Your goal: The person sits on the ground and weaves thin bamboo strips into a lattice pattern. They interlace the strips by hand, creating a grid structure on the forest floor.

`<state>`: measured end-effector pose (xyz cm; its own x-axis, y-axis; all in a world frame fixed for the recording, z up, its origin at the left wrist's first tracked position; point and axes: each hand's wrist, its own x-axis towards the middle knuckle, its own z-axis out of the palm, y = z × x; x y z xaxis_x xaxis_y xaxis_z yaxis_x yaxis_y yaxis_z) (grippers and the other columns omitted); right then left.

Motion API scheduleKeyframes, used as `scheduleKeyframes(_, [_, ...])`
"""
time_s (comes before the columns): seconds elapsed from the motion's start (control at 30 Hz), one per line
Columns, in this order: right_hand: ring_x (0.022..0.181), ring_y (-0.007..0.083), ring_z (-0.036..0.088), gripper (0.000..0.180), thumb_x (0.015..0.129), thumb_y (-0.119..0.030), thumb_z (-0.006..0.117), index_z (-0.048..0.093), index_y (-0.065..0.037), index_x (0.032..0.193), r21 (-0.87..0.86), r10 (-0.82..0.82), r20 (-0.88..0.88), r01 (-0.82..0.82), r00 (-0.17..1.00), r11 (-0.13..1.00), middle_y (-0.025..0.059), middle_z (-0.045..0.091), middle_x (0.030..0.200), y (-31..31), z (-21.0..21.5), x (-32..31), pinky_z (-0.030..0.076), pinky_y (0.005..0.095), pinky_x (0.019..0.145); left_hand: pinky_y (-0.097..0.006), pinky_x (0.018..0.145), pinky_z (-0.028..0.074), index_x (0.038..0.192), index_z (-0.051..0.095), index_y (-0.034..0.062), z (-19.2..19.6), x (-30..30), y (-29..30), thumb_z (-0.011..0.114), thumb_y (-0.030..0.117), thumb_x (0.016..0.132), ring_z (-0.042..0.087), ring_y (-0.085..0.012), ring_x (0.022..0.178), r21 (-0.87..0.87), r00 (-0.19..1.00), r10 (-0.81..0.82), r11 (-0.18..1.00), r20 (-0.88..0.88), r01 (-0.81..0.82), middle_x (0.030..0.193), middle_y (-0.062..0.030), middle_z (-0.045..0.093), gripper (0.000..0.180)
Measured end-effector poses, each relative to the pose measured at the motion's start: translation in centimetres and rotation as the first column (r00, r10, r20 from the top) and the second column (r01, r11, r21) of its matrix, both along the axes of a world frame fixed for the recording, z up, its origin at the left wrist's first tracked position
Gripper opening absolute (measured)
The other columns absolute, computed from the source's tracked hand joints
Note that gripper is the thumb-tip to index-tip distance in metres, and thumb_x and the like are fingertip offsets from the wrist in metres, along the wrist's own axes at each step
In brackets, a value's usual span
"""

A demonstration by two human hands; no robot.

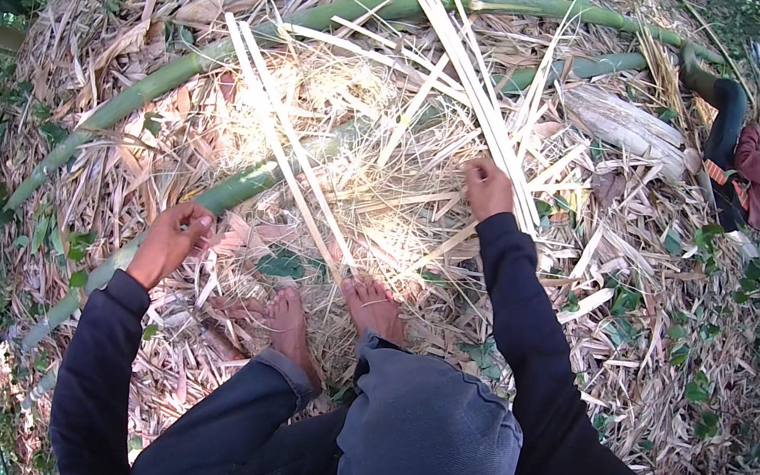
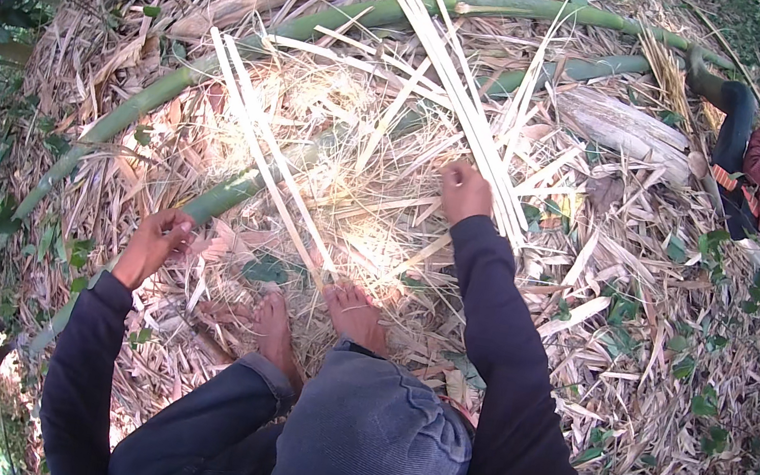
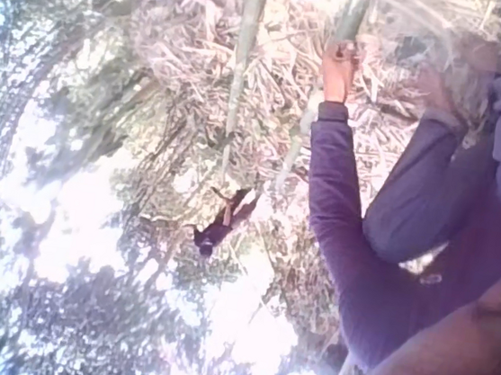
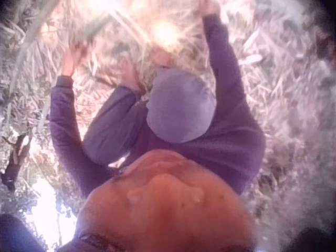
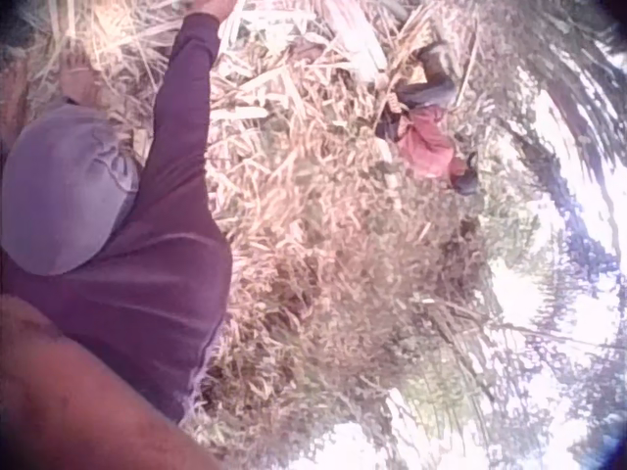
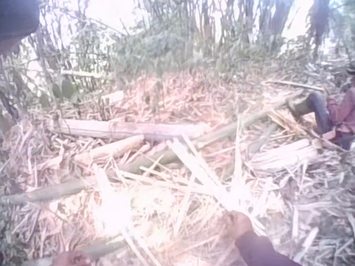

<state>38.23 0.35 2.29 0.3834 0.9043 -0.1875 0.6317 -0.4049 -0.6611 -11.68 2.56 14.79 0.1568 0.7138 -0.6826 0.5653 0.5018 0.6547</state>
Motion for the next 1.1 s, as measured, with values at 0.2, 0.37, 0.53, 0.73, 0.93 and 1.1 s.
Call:
scheduleKeyframes(0.2, [0.104, 0.0346, 0.058, 0.029, 0.086, -0.019, 0.070, 0.063, -0.005, 0.110, 0.087, -0.031, 0.495, -0.014, 0.868, 0.996, 0.0169, 0.060, 0.107, 0.2, -2.1, 4.6, 0.048, 0.0417, 0.089, -0.026, 0.066, 0.052, 0.110, 0.065, 0.0026, -3.8, 1.9, -3.6, 0.058, 0.016, 0.100, 0.064, -0.0105, 0.074, -0.042, 0.997, -0.006, 0.999, 0.071, 0.009, 0.085, -0.0042, 0.067, 0.018])
scheduleKeyframes(0.37, [0.098, 0.0340, 0.058, 0.028, 0.085, -0.016, 0.071, 0.060, -0.005, 0.108, 0.104, -0.140, 0.333, 0.111, 0.932, 0.988, 0.0169, 0.059, 0.107, 0.9, -2.8, 6.2, 0.047, 0.0423, 0.089, -0.029, 0.072, 0.055, 0.116, 0.062, 0.0008, -2.9, 2.9, -4.8, 0.054, 0.021, 0.102, 0.066, -0.0129, 0.081, -0.079, 0.978, -0.206, 0.975, 0.009, 0.206, 0.095, -0.0079, 0.071, 0.026])
scheduleKeyframes(0.53, [0.084, 0.0349, 0.062, 0.017, 0.089, -0.018, 0.065, 0.064, -0.002, 0.095, 0.159, -0.047, 0.469, -0.032, 0.882, 0.987, 0.0188, 0.064, 0.086, 1.5, -2.5, 7.4, 0.049, 0.0442, 0.080, -0.027, 0.070, 0.054, 0.115, 0.064, 0.0014, -3.7, 1.1, -4.9, 0.056, 0.017, 0.101, 0.066, -0.0117, 0.079, -0.110, 0.995, -0.047, 0.992, 0.092, 0.057, 0.089, -0.0053, 0.070, 0.023])
scheduleKeyframes(0.73, [0.070, 0.0301, 0.062, 0.021, 0.096, -0.020, 0.058, 0.061, 0.000, 0.092, 0.186, -0.113, 0.107, 0.091, 0.988, 0.978, 0.0138, 0.065, 0.078, -0.2, -0.5, 6.0, 0.049, 0.0389, 0.069, -0.027, 0.069, 0.055, 0.116, 0.062, -0.0001, -3.9, -0.2, -5.4, 0.055, 0.017, 0.102, 0.065, -0.0118, 0.081, -0.124, 0.991, 0.004, 0.992, 0.131, 0.013, 0.096, -0.0050, 0.068, 0.023])
scheduleKeyframes(0.93, [0.051, 0.0067, 0.048, 0.019, 0.100, -0.022, 0.058, 0.057, -0.005, 0.090, 0.024, -0.169, -0.645, 0.241, 0.745, 0.970, -0.0007, 0.057, 0.068, -2.8, 3.3, -3.2, 0.038, 0.0221, 0.047, -0.027, 0.072, 0.054, 0.113, 0.061, -0.0019, -3.3, 0.0, -4.9, 0.052, 0.018, 0.103, 0.063, -0.0126, 0.082, -0.183, 0.985, 0.090, 0.981, 0.146, -0.063, 0.091, -0.0054, 0.064, 0.024])
scheduleKeyframes(1.1, [0.045, 0.0048, 0.042, 0.017, 0.101, -0.023, 0.056, 0.054, -0.009, 0.094, -0.146, -0.143, -0.860, 0.033, 0.491, 0.989, -0.0016, 0.051, 0.065, -6.3, 6.5, -12.0, 0.029, 0.0202, 0.039, -0.029, 0.079, 0.055, 0.120, 0.059, -0.0006, -2.4, 2.4, -2.8, 0.053, 0.020, 0.104, 0.064, -0.0148, 0.088, -0.063, 0.989, 0.011, 0.998, 0.148, -0.001, 0.100, -0.0070, 0.065, 0.028])
